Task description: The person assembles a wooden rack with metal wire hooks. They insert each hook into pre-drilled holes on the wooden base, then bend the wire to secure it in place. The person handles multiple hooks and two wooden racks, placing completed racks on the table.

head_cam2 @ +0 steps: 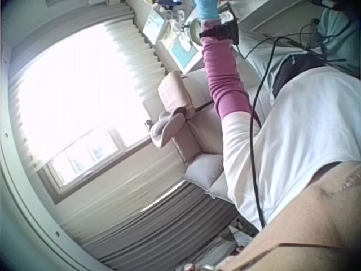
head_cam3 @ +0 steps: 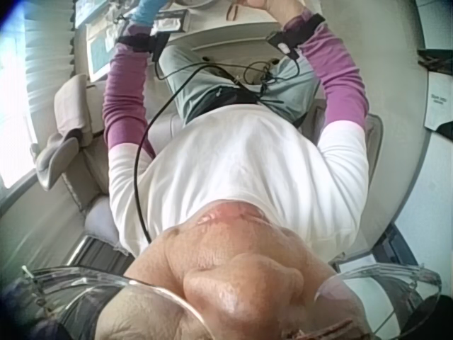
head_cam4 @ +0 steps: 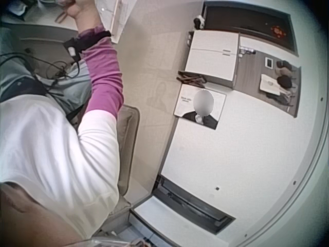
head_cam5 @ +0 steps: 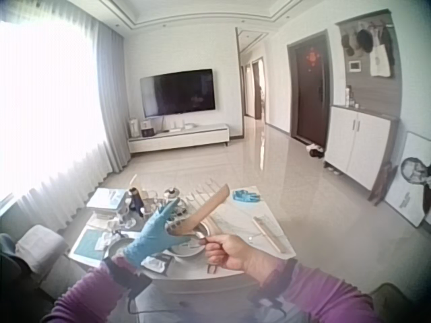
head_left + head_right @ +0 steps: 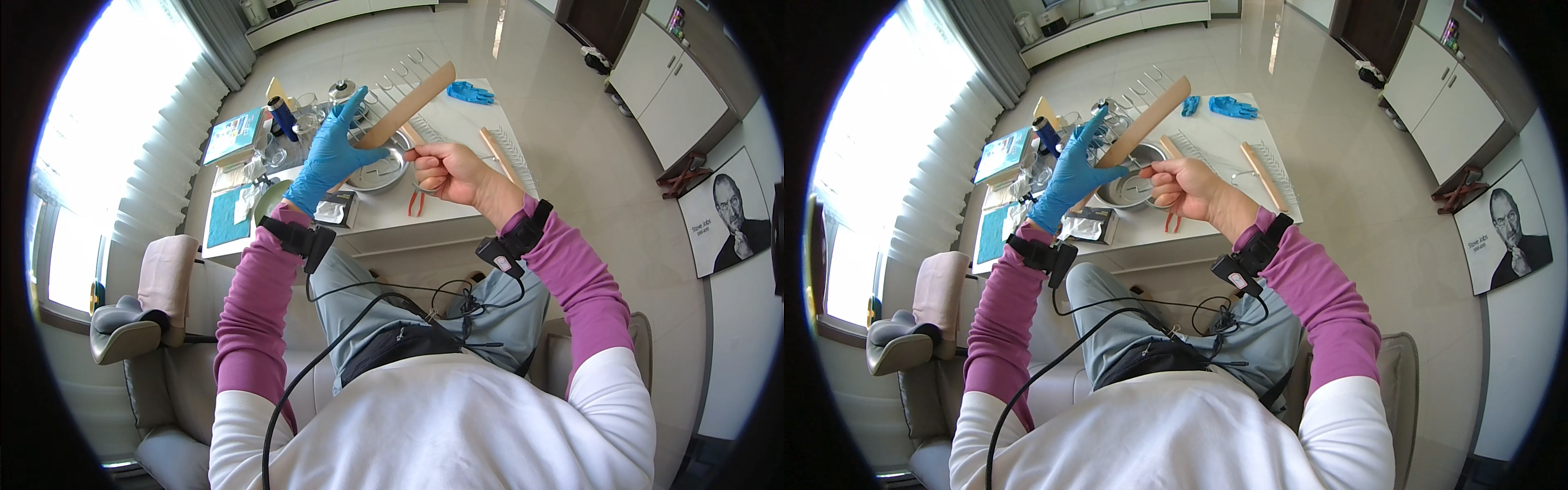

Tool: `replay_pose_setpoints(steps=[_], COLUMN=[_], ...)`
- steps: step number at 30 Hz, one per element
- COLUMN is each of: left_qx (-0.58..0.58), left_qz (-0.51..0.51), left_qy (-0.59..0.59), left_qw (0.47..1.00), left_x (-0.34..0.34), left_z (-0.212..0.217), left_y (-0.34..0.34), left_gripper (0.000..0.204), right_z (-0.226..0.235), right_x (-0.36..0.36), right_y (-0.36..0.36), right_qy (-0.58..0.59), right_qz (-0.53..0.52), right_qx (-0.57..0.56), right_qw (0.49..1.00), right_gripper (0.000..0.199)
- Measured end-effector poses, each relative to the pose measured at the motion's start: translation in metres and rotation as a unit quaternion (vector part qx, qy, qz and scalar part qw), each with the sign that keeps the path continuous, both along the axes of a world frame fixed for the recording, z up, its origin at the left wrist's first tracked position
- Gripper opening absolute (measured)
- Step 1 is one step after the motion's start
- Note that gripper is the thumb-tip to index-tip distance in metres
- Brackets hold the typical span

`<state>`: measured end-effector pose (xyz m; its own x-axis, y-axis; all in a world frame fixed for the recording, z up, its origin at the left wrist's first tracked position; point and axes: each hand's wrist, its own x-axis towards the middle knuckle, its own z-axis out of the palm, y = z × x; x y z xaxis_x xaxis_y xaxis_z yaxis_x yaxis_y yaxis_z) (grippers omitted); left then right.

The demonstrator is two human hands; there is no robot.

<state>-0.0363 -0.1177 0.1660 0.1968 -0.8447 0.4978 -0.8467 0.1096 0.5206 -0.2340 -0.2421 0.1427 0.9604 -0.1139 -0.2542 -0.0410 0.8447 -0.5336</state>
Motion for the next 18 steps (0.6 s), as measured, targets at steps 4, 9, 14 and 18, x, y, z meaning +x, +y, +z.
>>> replay_pose_setpoints(steps=[4,9,14,18], left_qx=[0.002,-0.003,-0.009,0.007], left_qz=[0.014,0.010,0.033,0.037], left_qy=[-0.006,-0.019,-0.060,-0.058], left_qw=[1.000,1.000,0.998,0.998], left_x=[-0.001,-0.001,-0.001,-0.001], left_z=[-0.001,-0.003,-0.005,-0.007], left_y=[0.000,-0.002,-0.004,-0.003], left_gripper=[0.099,0.102,0.101,0.099], right_z=[0.001,0.004,0.005,0.003], right_x=[0.006,0.008,0.006,0.004], right_y=[0.009,0.018,0.020,0.022], right_qy=[0.080,0.137,0.103,0.101], right_qz=[-0.101,-0.189,-0.215,-0.218], right_qx=[-0.205,-0.496,-0.655,-0.756], right_qw=[0.970,0.837,0.717,0.609], right_gripper=[0.017,0.019,0.020,0.023])
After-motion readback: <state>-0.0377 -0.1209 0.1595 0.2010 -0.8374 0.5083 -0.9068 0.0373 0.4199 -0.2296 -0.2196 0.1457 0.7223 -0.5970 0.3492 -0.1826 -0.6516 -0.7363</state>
